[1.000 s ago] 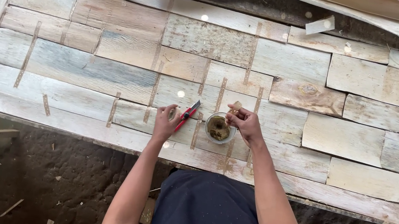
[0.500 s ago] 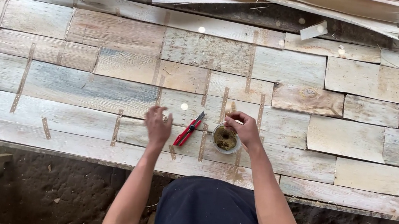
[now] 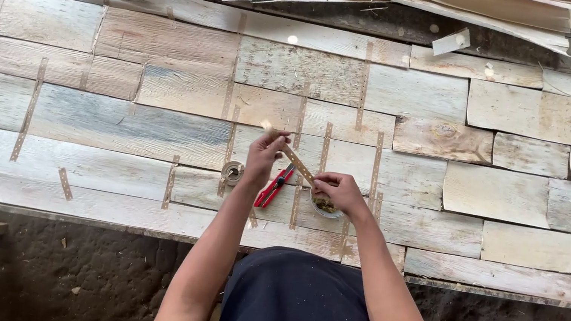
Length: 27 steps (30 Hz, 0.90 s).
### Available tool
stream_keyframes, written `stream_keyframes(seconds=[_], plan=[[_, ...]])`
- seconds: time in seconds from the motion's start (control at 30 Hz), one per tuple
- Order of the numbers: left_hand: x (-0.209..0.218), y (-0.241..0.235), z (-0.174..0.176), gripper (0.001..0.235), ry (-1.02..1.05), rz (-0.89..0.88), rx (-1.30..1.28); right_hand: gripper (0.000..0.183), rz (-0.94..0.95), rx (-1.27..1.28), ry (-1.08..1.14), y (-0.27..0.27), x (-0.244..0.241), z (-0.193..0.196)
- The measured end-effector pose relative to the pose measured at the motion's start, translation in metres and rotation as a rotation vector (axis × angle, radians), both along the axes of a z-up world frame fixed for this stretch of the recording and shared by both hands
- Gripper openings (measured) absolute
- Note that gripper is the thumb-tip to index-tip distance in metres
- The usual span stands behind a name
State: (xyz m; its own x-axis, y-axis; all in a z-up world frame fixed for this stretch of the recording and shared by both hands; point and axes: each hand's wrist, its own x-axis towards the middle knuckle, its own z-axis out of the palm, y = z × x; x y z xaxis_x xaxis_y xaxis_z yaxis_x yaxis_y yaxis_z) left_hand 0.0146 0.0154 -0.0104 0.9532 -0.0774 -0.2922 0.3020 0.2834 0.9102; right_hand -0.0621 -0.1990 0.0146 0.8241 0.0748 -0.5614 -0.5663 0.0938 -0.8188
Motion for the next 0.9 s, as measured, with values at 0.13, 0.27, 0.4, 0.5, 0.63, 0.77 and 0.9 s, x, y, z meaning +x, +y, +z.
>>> stream_keyframes(seconds=[0.13,0.27,0.4,0.5,0.63,0.77,0.9], plan=[[0.005,0.011,-0.017,0.014,-0.069,0.029,0.093,0.020,-0.018,-0.109,0.035,-0.010,-0.006,0.008],[0.012,0.017,-0.039,0.018,-0.156,0.042,0.181,0.022,-0.087,-0.169,0.069,-0.019,-0.012,0.004],[0.012,0.019,-0.046,0.016,-0.187,0.021,0.343,0.028,-0.144,-0.237,0.125,-0.020,-0.022,0.009],[0.010,0.016,-0.069,0.016,-0.214,-0.022,0.472,0.023,-0.195,-0.277,0.154,-0.028,-0.027,0.001],[0.004,0.007,-0.077,0.019,-0.227,-0.028,0.521,0.021,-0.149,-0.423,0.179,-0.037,-0.027,-0.024],[-0.020,-0.008,-0.043,0.040,-0.340,0.070,0.654,0.018,-0.081,-0.654,0.216,-0.038,-0.028,-0.043],[-0.054,-0.034,-0.036,0.036,-0.661,-0.047,0.693,0.014,-0.097,-0.703,0.168,-0.036,-0.030,-0.042]])
